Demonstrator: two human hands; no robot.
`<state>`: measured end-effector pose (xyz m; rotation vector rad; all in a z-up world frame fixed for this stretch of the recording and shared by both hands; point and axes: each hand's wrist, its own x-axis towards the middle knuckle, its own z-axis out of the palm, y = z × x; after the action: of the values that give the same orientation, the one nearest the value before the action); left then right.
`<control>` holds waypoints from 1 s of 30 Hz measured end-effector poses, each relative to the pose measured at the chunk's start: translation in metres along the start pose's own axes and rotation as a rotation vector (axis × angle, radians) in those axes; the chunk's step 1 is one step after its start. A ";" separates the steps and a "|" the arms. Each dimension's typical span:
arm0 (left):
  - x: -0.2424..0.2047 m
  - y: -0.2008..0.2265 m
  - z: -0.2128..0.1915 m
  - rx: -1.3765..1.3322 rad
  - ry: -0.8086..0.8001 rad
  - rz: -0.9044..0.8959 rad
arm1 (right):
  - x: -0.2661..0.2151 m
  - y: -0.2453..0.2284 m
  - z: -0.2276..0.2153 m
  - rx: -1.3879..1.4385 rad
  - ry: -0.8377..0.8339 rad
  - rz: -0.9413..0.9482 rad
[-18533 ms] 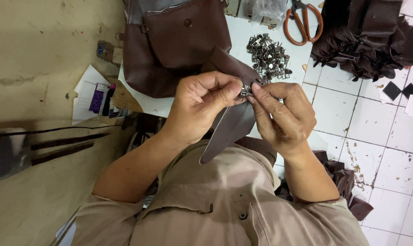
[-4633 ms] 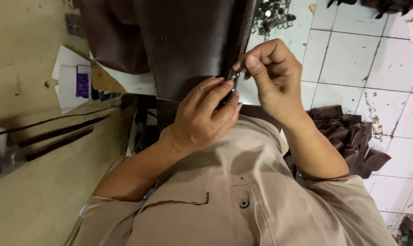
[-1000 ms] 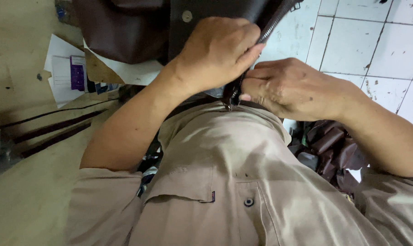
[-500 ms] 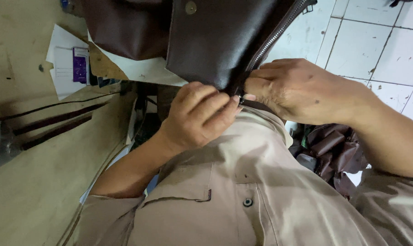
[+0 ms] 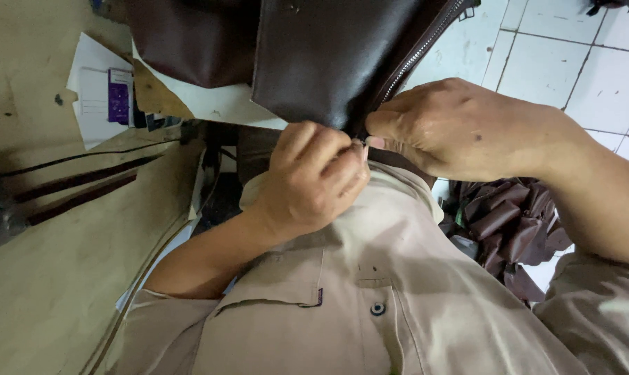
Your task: Attaching metal zipper sliders to the zipper tape of leather bags
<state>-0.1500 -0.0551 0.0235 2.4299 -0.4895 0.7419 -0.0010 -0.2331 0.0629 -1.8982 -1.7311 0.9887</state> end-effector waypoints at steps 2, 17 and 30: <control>0.002 -0.002 -0.003 0.050 0.018 0.054 | 0.001 0.000 -0.002 -0.023 -0.036 0.038; 0.059 -0.068 0.043 -0.178 -0.451 -0.157 | -0.003 -0.003 0.003 -0.137 -0.071 0.046; 0.043 -0.071 0.039 -0.383 -0.313 -0.086 | 0.002 0.001 0.014 -0.087 0.079 -0.111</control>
<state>-0.0668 -0.0309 -0.0062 2.1901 -0.5824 0.2036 -0.0102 -0.2336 0.0527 -1.8448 -1.8386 0.7994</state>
